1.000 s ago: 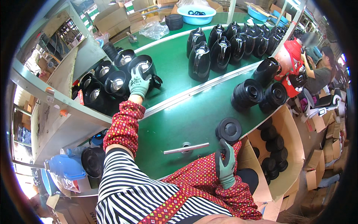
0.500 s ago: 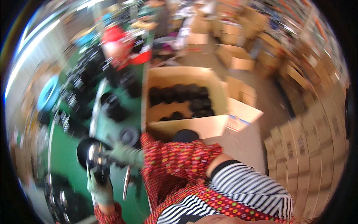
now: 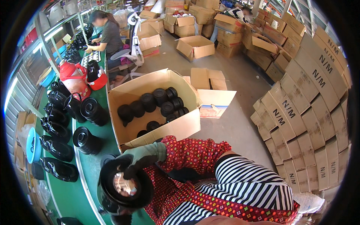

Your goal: The person repeatedly picks up black kettle bodies and circular lids from a green workbench and a cardboard box, then presses the lids onto the kettle openings by hand. The person handles items one at a time, rotating each kettle to align the lid before seating it.

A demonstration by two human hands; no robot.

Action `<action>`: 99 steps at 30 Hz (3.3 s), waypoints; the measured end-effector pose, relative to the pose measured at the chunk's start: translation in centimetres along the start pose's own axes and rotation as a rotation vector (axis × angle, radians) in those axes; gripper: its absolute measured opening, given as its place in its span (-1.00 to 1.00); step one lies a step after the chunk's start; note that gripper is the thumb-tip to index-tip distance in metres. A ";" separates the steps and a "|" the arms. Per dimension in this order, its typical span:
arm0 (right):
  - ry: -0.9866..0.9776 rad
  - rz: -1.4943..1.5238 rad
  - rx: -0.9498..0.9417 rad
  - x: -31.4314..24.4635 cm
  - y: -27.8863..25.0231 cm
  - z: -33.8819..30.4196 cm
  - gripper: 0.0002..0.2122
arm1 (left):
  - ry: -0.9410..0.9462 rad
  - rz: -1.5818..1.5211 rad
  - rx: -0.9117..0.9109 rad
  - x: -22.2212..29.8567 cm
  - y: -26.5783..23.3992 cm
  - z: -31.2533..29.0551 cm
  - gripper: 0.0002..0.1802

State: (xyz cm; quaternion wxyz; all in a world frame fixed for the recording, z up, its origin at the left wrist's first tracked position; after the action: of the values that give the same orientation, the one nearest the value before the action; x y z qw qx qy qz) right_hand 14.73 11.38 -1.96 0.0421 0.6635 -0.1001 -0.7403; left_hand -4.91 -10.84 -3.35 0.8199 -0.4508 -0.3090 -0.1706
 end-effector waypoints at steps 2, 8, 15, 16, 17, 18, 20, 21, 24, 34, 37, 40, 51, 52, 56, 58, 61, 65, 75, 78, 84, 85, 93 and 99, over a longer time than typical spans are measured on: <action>-0.003 0.030 -0.128 2.0 0.1 1.4 -0.43 | -0.019 -0.008 -0.015 -0.3 0.6 0.0 -0.59; 0.065 -0.017 -0.423 2.8 4.4 5.2 -0.25 | -0.220 -0.135 -0.054 -2.7 -0.7 -3.0 -0.56; 0.044 -0.461 -0.143 6.9 3.9 8.7 -0.50 | -0.465 -0.545 -0.095 -5.0 -1.4 -8.7 -0.51; -0.055 -0.928 0.032 7.3 1.9 9.5 -0.42 | -0.476 -0.599 -0.123 -5.5 -1.1 -8.6 -0.51; 0.146 -1.070 0.041 8.6 1.3 11.9 -0.29 | -0.533 -0.612 -0.073 -4.8 -1.9 -10.2 -0.50; 0.282 -1.313 0.085 9.6 0.4 12.7 -0.17 | -0.552 -0.642 -0.059 -5.3 -1.9 -10.6 -0.50; 0.487 -1.477 0.044 12.2 -1.7 13.8 0.00 | -0.568 -0.709 -0.055 -6.3 -1.7 -10.8 -0.48; 0.490 -1.546 0.048 13.6 -2.7 14.2 0.04 | -0.573 -0.740 -0.053 -6.8 -1.9 -10.5 -0.48; 0.508 -1.468 -0.043 16.3 -3.9 15.4 0.02 | -0.578 -0.739 -0.036 -7.2 -3.2 -10.2 -0.46; -0.133 -0.640 0.163 4.4 2.0 5.8 -0.12 | -0.365 -0.725 -0.207 -6.3 1.5 -7.1 -0.39; -0.074 -0.629 0.177 1.8 5.0 2.0 -0.07 | -0.298 -0.645 -0.165 -4.9 2.2 -6.6 -0.37; -0.074 -0.575 0.264 0.9 5.5 -1.2 -0.04 | -0.216 -0.582 -0.161 -3.6 2.9 -5.4 -0.35; -0.196 -0.463 0.345 0.5 6.2 -7.1 -0.09 | -0.277 -0.827 -0.429 -0.5 4.8 -4.3 -0.42; -0.170 -0.348 0.386 0.7 6.1 -7.2 -0.13 | -0.347 -0.812 -0.358 -0.6 4.7 -4.4 -0.42; -0.085 0.071 0.456 1.0 5.4 -6.8 -0.26 | -0.311 -0.564 0.084 0.8 2.3 -2.0 -0.43; -0.070 0.127 0.398 0.0 4.8 -6.6 -0.30 | 0.062 -0.141 0.100 2.4 1.1 -1.0 -0.46; -0.026 0.105 0.432 -0.9 4.6 -6.3 -0.29 | 0.238 0.087 0.201 3.5 0.7 -0.2 -0.54; 0.166 0.455 0.353 -1.9 4.3 -6.8 -0.46 | 0.311 0.119 0.256 3.3 0.6 -0.5 -0.56; -0.263 -0.562 0.448 -1.8 6.8 -8.4 -0.17 | 0.103 -0.234 -0.111 -1.1 4.7 -3.6 -0.38; -0.284 -0.696 0.403 -2.6 6.2 -8.7 -0.05 | -0.003 -0.420 -0.100 -1.8 4.7 -3.6 -0.32; 0.180 0.522 0.412 2.4 4.3 -8.1 -0.31 | 0.578 0.097 0.012 5.5 0.0 0.7 -0.39; 0.180 0.601 0.409 2.6 4.4 -8.2 -0.35 | 0.767 0.299 -0.133 5.4 -1.2 0.7 -0.41; -0.344 -0.438 0.489 0.6 5.8 -9.9 -0.32 | -0.233 -0.796 -0.277 -0.1 1.8 -2.1 -0.45; 0.263 0.932 0.322 3.5 4.8 -8.3 -0.29 | 0.514 0.167 -0.197 7.6 -0.9 0.8 -0.52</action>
State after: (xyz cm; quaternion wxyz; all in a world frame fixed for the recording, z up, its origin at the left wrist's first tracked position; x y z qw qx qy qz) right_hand 22.17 5.20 -5.23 0.2773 0.6340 -0.4919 -0.5284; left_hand 0.04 -10.69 2.56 0.8349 -0.4941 -0.0346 -0.2402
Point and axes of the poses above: each hand's wrist, its own z-axis towards the middle knuckle, its own y-axis out of the palm, x = y × z, the point moved 2 cm from there along z, towards the middle knuckle, and after that the axes turned 7 degrees about -x, right-handed, at the moved point
